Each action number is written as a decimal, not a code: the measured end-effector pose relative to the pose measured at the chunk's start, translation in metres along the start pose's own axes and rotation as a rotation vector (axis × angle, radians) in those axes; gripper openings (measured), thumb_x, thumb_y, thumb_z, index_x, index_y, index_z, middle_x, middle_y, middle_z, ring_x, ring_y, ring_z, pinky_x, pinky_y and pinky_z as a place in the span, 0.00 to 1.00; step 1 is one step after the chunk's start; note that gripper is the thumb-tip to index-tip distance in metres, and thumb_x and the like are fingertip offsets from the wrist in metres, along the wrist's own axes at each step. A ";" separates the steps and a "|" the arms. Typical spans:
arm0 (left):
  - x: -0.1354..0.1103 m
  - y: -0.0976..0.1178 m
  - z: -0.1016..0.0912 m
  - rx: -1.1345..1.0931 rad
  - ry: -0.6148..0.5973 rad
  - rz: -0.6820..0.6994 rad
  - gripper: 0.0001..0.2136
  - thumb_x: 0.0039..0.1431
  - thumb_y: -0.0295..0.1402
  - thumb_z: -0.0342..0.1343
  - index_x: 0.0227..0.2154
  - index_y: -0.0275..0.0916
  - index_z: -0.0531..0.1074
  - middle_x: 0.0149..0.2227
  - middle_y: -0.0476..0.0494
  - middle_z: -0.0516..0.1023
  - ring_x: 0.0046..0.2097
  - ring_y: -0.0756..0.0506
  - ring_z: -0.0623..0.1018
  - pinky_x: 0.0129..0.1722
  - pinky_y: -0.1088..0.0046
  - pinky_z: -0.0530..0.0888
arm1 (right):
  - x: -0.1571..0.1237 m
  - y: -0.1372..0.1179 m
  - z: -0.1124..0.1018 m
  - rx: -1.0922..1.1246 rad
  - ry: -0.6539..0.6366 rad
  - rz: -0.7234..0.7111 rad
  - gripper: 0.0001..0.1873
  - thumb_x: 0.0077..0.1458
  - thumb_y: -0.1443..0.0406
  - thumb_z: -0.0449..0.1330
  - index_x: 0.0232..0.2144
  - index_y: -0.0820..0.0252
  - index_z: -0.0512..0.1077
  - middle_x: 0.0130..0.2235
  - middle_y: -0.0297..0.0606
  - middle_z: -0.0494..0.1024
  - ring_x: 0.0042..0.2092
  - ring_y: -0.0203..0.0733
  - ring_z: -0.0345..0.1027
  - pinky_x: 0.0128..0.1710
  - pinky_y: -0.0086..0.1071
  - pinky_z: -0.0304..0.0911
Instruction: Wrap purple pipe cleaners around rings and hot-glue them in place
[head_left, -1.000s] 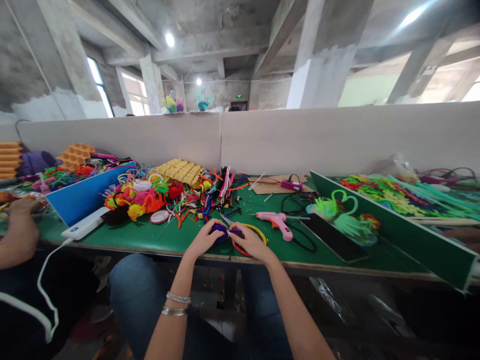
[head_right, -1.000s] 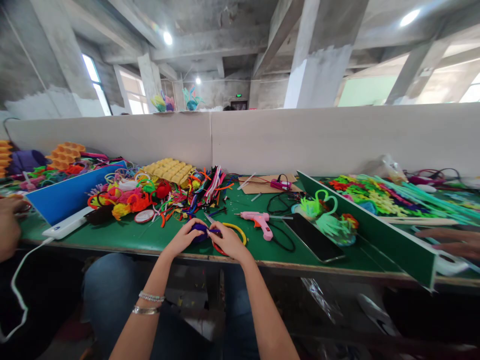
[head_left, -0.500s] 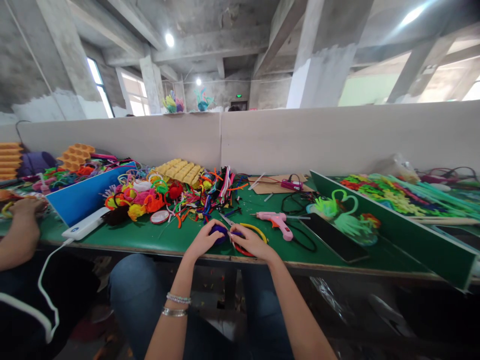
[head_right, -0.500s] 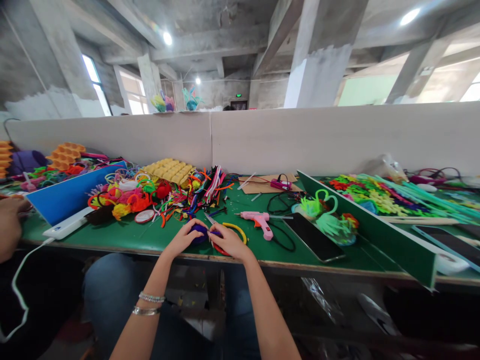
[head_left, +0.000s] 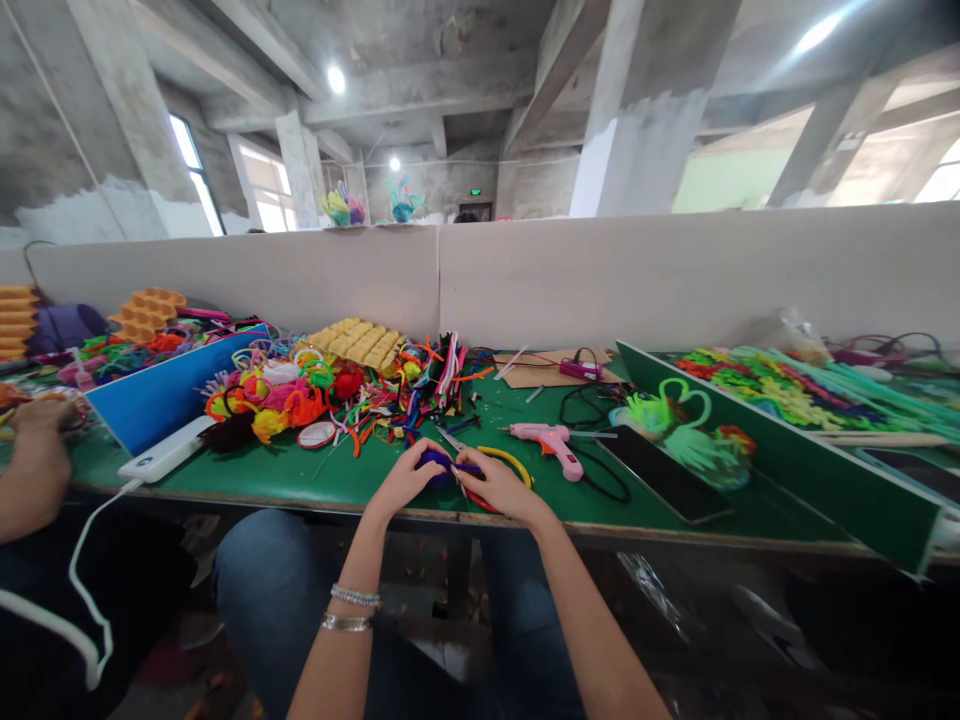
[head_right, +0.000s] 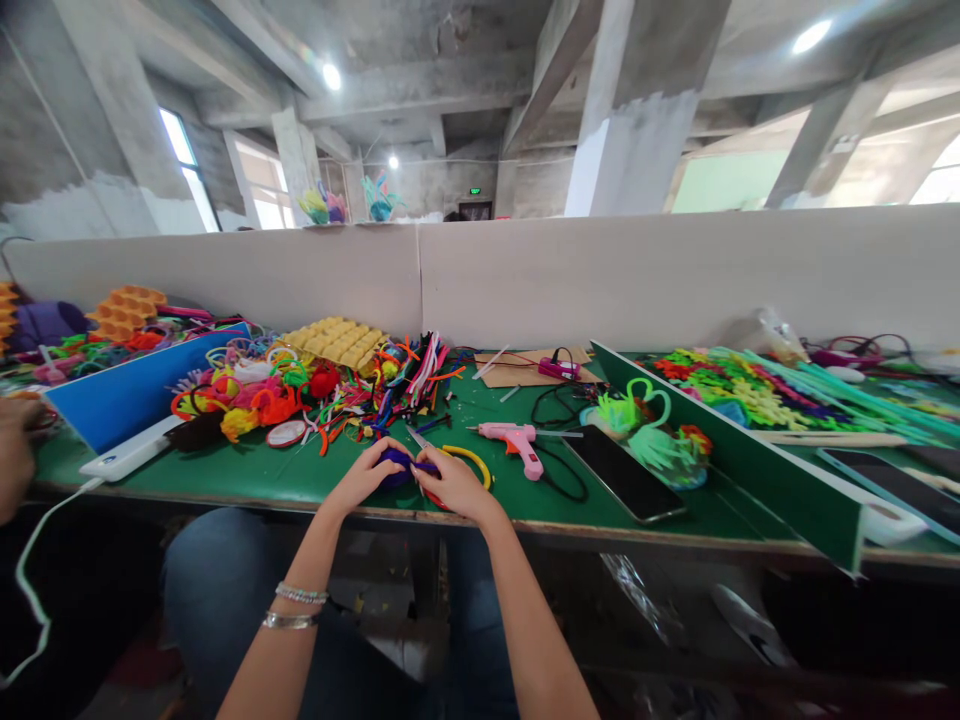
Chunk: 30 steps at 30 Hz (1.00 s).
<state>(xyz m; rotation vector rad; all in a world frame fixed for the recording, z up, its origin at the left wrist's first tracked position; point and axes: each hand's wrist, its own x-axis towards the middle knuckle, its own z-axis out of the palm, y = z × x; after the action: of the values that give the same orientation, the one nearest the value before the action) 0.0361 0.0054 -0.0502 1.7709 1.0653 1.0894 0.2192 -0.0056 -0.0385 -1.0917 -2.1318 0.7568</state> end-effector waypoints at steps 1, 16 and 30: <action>0.000 0.000 0.000 -0.001 0.001 0.001 0.08 0.47 0.28 0.51 0.32 0.38 0.69 0.33 0.50 0.72 0.38 0.48 0.70 0.41 0.74 0.66 | 0.000 0.000 0.000 -0.003 -0.001 0.001 0.10 0.55 0.58 0.51 0.32 0.58 0.66 0.28 0.32 0.70 0.32 0.37 0.62 0.33 0.29 0.57; -0.001 0.003 0.000 -0.038 -0.010 -0.032 0.08 0.47 0.29 0.51 0.33 0.38 0.69 0.33 0.50 0.72 0.37 0.49 0.69 0.40 0.74 0.66 | -0.001 -0.004 -0.001 0.004 -0.011 0.029 0.11 0.53 0.57 0.53 0.32 0.59 0.68 0.30 0.32 0.70 0.33 0.36 0.62 0.33 0.29 0.57; -0.002 0.002 0.000 -0.004 -0.044 0.042 0.08 0.46 0.28 0.53 0.32 0.37 0.67 0.33 0.49 0.70 0.38 0.48 0.70 0.41 0.73 0.67 | 0.004 0.004 -0.001 0.021 -0.053 0.026 0.11 0.52 0.58 0.54 0.31 0.60 0.67 0.30 0.32 0.70 0.33 0.36 0.62 0.35 0.29 0.58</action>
<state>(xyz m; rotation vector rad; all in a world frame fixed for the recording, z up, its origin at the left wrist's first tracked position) 0.0359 0.0030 -0.0486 1.8131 1.0030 1.0715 0.2202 0.0001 -0.0395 -1.1014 -2.1532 0.8266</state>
